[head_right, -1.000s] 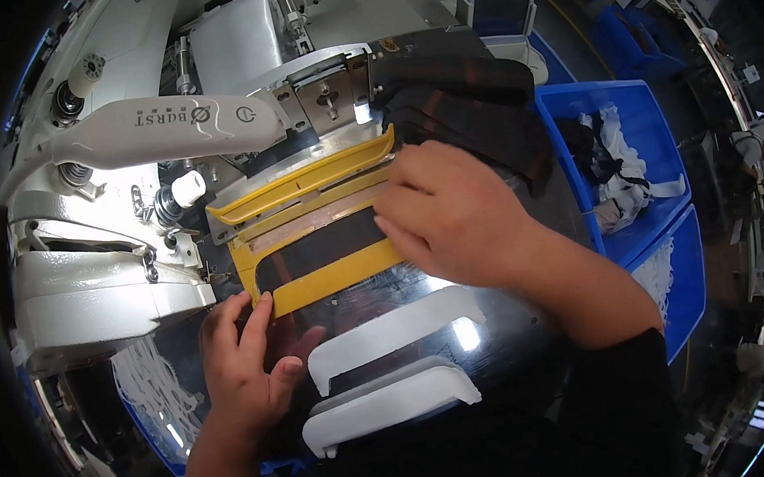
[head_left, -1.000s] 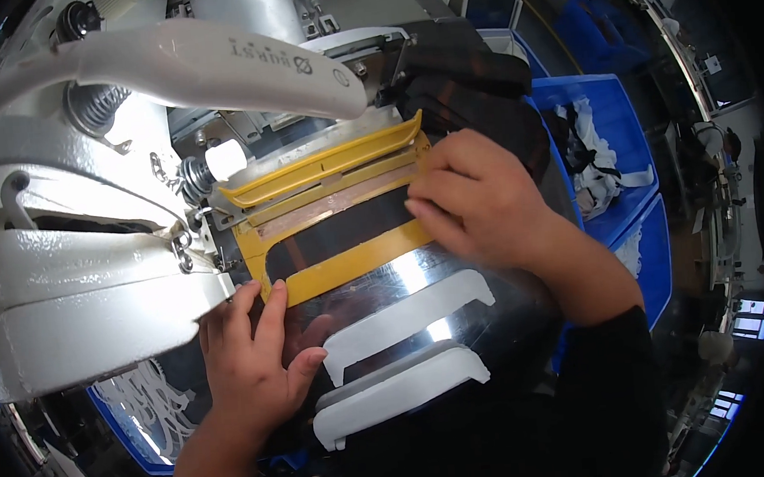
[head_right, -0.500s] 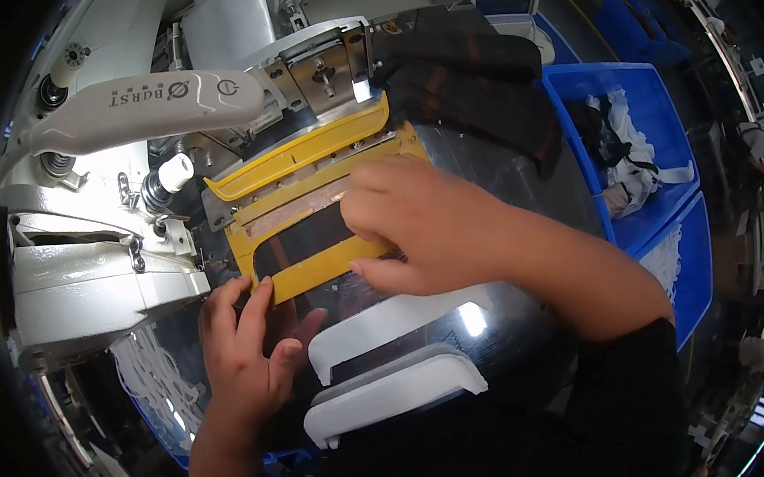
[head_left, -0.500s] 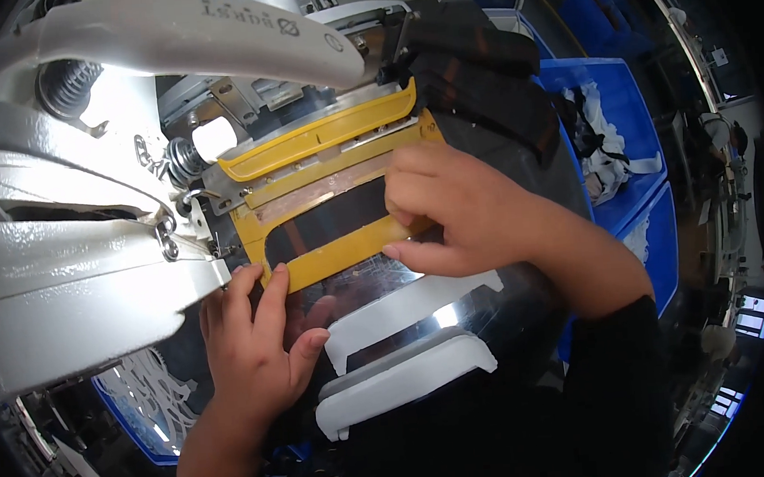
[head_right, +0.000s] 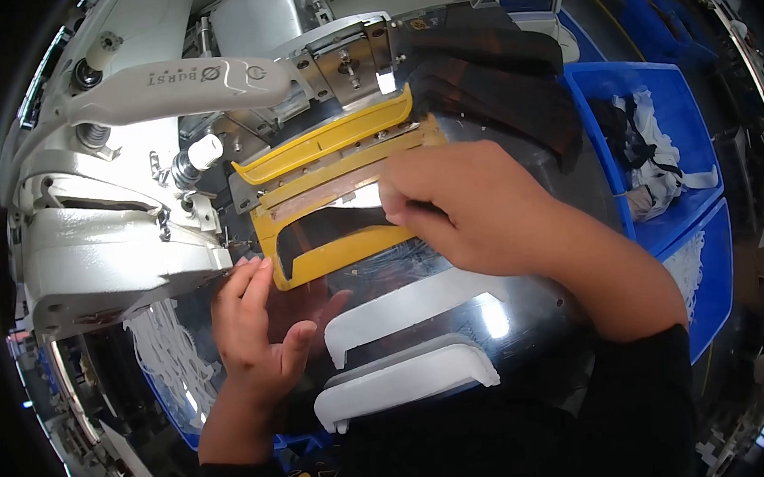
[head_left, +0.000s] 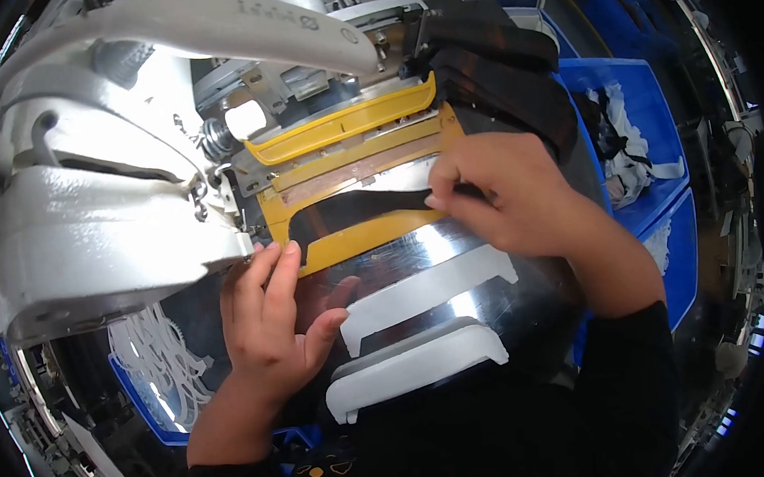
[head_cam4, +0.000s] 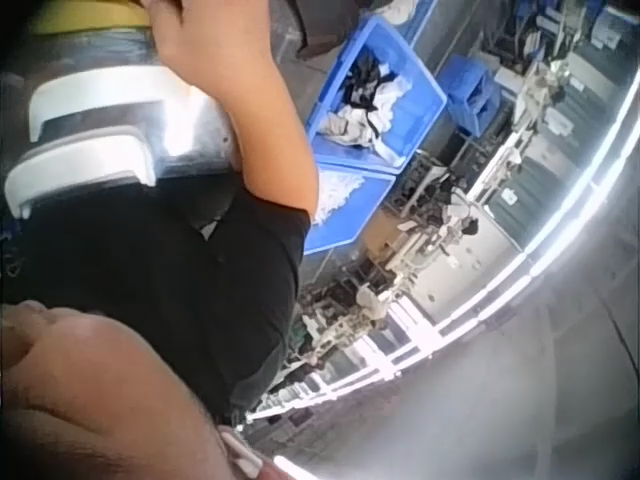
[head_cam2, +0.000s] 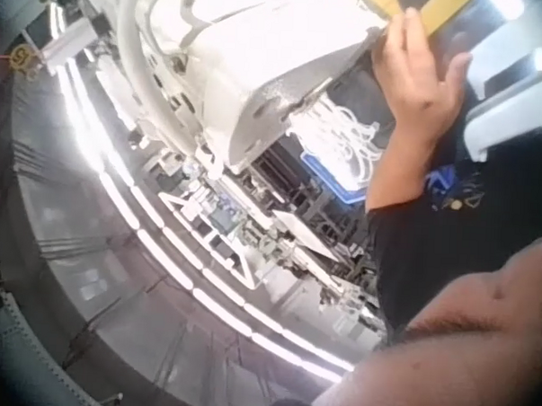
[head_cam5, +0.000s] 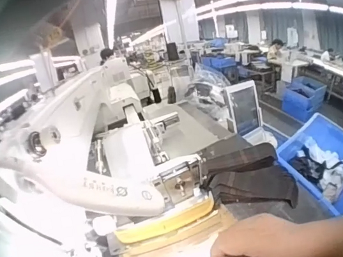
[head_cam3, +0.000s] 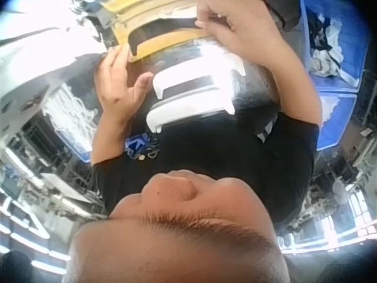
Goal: Operating an industrial sewing machine to assemble leather and fabric components using templates.
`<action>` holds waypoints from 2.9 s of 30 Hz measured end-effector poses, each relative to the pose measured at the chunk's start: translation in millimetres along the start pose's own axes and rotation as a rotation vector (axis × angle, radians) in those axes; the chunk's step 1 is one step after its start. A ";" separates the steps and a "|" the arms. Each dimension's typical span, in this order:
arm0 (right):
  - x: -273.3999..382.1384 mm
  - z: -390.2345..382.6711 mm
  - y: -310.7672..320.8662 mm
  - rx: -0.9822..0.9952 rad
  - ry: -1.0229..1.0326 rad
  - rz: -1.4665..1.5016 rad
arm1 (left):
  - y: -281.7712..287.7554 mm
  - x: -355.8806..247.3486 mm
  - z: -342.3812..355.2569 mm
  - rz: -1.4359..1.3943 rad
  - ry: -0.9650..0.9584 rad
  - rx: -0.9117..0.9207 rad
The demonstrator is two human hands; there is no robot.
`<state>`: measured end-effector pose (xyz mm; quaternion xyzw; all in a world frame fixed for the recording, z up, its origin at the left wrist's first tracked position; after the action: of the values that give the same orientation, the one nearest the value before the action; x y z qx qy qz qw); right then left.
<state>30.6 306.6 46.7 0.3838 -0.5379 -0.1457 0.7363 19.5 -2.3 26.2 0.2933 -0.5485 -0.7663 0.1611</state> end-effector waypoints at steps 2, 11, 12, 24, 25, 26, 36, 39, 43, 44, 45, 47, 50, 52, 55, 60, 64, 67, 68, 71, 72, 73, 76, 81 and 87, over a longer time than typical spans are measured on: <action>15.8 -7.8 3.2 -0.036 0.374 -0.071 | 6.5 -9.6 -0.1 -0.029 -0.050 -0.111; 30.4 -28.3 -22.9 -0.193 0.379 0.387 | 40.5 -19.3 -39.7 -0.249 0.034 -0.143; 24.4 -28.7 -24.3 -0.244 0.322 0.444 | 47.9 -14.8 -54.1 -0.165 0.126 -0.189; -26.3 -24.8 -34.8 -0.072 0.026 0.554 | 129.7 139.9 -370.8 0.372 1.392 -0.573; -26.3 -24.5 -36.3 -0.075 0.022 0.543 | 125.2 143.5 -376.0 0.487 1.389 -0.545; -26.6 -24.1 -37.8 -0.064 0.004 0.593 | 118.7 145.5 -374.3 0.414 1.275 -0.530; -31.0 -21.6 -37.5 -0.045 -0.043 0.681 | 66.0 139.2 -229.5 0.051 0.894 -0.258; -30.5 -22.1 -35.8 -0.021 -0.053 0.666 | 64.4 143.6 -206.0 0.131 0.943 -0.207; -27.6 -21.2 -35.8 0.022 -0.018 0.614 | 64.6 150.6 -186.6 0.290 0.949 -0.125; -26.9 -20.9 -35.6 0.018 -0.003 0.593 | 64.1 152.0 -184.1 0.282 0.954 -0.103; -26.0 -20.9 -35.4 0.015 0.011 0.573 | 63.7 152.9 -182.9 0.273 0.961 -0.079; -24.6 -20.6 -34.3 0.018 0.023 0.539 | 63.0 154.3 -181.2 0.275 0.954 -0.055; -22.7 -20.3 -31.1 0.031 0.023 0.509 | 67.0 155.3 -179.4 0.281 0.941 -0.097; -21.3 -19.6 -29.6 0.028 0.026 0.505 | 75.7 154.9 -176.5 0.235 0.990 -0.168; -18.9 -18.5 -28.8 0.045 0.028 0.520 | 102.2 144.6 -166.7 0.097 0.997 -0.343; -6.0 -16.9 -26.2 0.074 0.087 0.432 | 142.9 87.3 -137.3 -0.475 0.894 -0.329; 23.5 -20.4 -22.3 0.074 0.259 0.073 | 143.4 17.0 -103.9 -0.801 0.638 0.050; 48.0 -24.4 -26.2 0.019 0.426 -0.123 | 131.2 -10.4 -69.9 -0.842 0.359 0.415; 52.1 -24.4 -27.7 0.046 0.459 -0.068 | 125.3 -15.4 -60.0 -0.876 0.290 0.513; 52.2 -18.7 -31.6 0.195 0.467 0.041 | 104.4 -22.7 -33.1 -1.008 0.072 0.616; 48.5 -16.9 -29.3 0.201 0.485 0.065 | 98.1 -22.2 -26.6 -1.041 0.066 0.621; 43.6 -14.0 -27.3 0.234 0.515 0.080 | 92.0 -21.2 -21.3 -1.074 0.060 0.624; 29.6 -14.0 -16.3 0.221 0.467 0.085 | 75.1 -14.9 -11.3 -1.229 0.137 0.622; 17.1 -9.6 -21.5 0.205 0.255 0.274 | 45.9 -3.1 -3.4 -1.427 0.017 0.647; 10.3 -5.2 -25.3 0.325 0.338 0.224 | 26.6 5.5 -11.6 -1.599 0.084 0.512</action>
<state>44.3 285.5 34.8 0.4539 -0.4628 0.0912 0.7559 20.5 -23.3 46.9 0.6495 -0.3260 -0.4898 -0.4816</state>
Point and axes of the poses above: each hand's wrist, its own z-axis towards the middle knuckle, its own y-axis out of the back of the hand, x = y × z, the point moved 2 cm from there along z, towards the middle knuckle, and after that the axes turned 12 degrees about x, right-handed, at the moved point
